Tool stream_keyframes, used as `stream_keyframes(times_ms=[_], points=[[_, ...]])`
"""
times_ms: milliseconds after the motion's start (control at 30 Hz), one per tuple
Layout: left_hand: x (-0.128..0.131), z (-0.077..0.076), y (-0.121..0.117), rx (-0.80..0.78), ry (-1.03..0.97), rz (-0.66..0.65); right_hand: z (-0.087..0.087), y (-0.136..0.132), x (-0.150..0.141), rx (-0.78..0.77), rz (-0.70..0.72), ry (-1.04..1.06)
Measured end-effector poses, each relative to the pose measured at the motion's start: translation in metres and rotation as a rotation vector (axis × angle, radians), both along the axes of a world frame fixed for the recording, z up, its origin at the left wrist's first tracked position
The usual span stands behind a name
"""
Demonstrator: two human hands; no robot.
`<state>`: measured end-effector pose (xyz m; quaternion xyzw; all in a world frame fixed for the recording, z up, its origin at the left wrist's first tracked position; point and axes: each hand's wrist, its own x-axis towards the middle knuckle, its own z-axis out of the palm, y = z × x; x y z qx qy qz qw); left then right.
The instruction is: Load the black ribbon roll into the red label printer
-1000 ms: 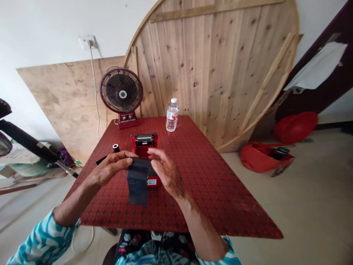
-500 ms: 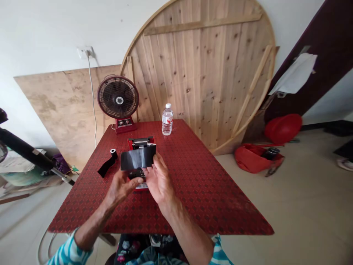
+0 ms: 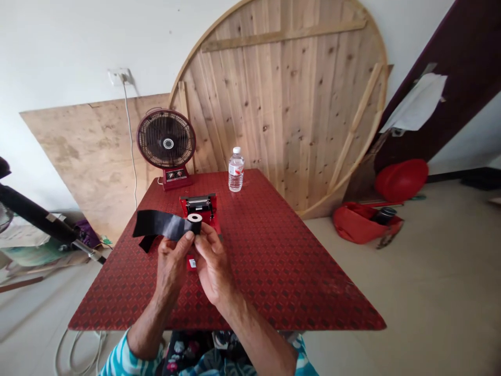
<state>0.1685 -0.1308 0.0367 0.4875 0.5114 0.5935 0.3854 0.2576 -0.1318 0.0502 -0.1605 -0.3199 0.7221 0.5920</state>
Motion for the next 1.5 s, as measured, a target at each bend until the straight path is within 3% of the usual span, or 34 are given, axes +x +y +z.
stream_keyframes(times_ms=[100, 200, 267, 367, 433, 567, 667, 900, 1200, 1367, 1500], points=[[-0.018, 0.010, -0.002, 0.093, 0.018, 0.142, -0.001, 0.008, 0.016, 0.053, 0.010, -0.129], [-0.034, 0.022, 0.004, 0.121, 0.032, 0.214, -0.001, 0.026, 0.042, 0.016, -0.219, -0.170], [-0.043, 0.024, 0.016, 0.096, 0.060, 0.173, -0.004, 0.041, 0.057, -0.015, -0.358, -0.162], [-0.049, 0.016, 0.042, 0.020, 0.204, -0.029, -0.016, 0.058, 0.070, -0.054, -0.437, -0.172], [-0.049, 0.008, 0.059, -0.018, 0.351, -0.118, -0.029, 0.064, 0.071, -0.079, -0.454, -0.187], [-0.048, -0.002, 0.079, -0.049, 0.706, -0.108, -0.050, 0.071, 0.070, -0.113, -0.477, -0.189], [-0.046, -0.004, 0.086, -0.054, 0.838, -0.167, -0.056, 0.075, 0.073, -0.121, -0.483, -0.190], [-0.044, 0.002, 0.098, -0.145, 0.833, -0.290, -0.063, 0.077, 0.071, -0.147, -0.471, -0.169], [-0.046, 0.010, 0.090, -0.037, 0.839, -0.339, -0.075, 0.077, 0.073, -0.166, -0.482, -0.180], [-0.052, 0.008, 0.087, -0.006, 0.793, -0.305, -0.080, 0.077, 0.072, -0.203, -0.477, -0.165], [-0.051, 0.000, 0.089, 0.026, 0.909, -0.271, -0.082, 0.077, 0.072, -0.224, -0.459, -0.138]])
